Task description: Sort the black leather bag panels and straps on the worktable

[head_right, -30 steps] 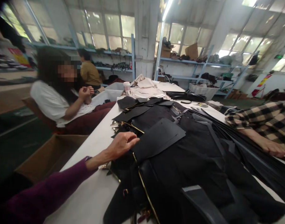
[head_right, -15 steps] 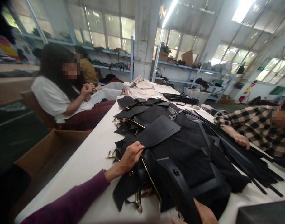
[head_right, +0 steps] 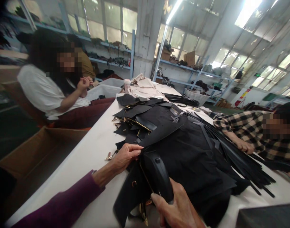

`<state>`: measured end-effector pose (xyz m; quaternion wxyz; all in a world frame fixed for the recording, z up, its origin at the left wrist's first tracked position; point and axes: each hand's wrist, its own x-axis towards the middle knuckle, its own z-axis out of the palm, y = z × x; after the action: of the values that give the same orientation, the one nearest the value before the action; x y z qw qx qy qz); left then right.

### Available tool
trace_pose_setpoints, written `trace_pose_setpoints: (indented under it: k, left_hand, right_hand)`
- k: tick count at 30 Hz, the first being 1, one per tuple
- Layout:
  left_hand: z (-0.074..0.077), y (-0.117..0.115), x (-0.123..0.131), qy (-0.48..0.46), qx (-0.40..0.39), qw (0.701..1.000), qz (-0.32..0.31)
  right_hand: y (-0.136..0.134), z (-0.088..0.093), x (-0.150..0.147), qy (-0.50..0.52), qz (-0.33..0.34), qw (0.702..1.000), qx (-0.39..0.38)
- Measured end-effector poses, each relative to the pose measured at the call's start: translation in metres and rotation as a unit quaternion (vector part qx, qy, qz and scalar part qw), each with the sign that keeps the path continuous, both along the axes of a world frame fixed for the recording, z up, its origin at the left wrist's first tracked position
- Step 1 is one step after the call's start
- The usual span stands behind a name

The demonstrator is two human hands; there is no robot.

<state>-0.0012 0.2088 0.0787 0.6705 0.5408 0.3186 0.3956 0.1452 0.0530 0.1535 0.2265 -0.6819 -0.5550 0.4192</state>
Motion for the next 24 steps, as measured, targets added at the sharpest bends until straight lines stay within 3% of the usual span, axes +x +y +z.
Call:
trace_pose_setpoints:
  k: [5,10,13,16,19,24]
  left_hand:
    - [0.002,-0.006,0.002,0.035,0.09,0.995,-0.01]
    - [-0.006,-0.002,0.005,0.014,-0.023,1.0,0.008]
    - [-0.007,0.0,0.006,0.018,-0.039,0.999,0.015]
    - [-0.004,-0.002,0.004,0.037,0.013,0.999,0.007]
    - [-0.004,-0.004,0.004,0.063,0.091,0.993,-0.031]
    - [-0.017,-0.003,0.009,0.14,0.155,0.978,0.0]
  right_hand:
    - [0.014,0.004,-0.003,-0.014,-0.022,0.999,0.033]
    - [0.007,0.016,0.015,-0.024,-0.013,0.999,0.033]
    - [-0.003,0.015,0.023,-0.032,-0.028,0.999,0.002]
    - [-0.004,0.005,0.019,-0.018,-0.012,1.0,-0.018]
    - [0.008,-0.002,0.011,0.009,0.011,1.0,0.009]
    - [0.011,0.019,0.033,-0.011,-0.026,0.997,0.069]
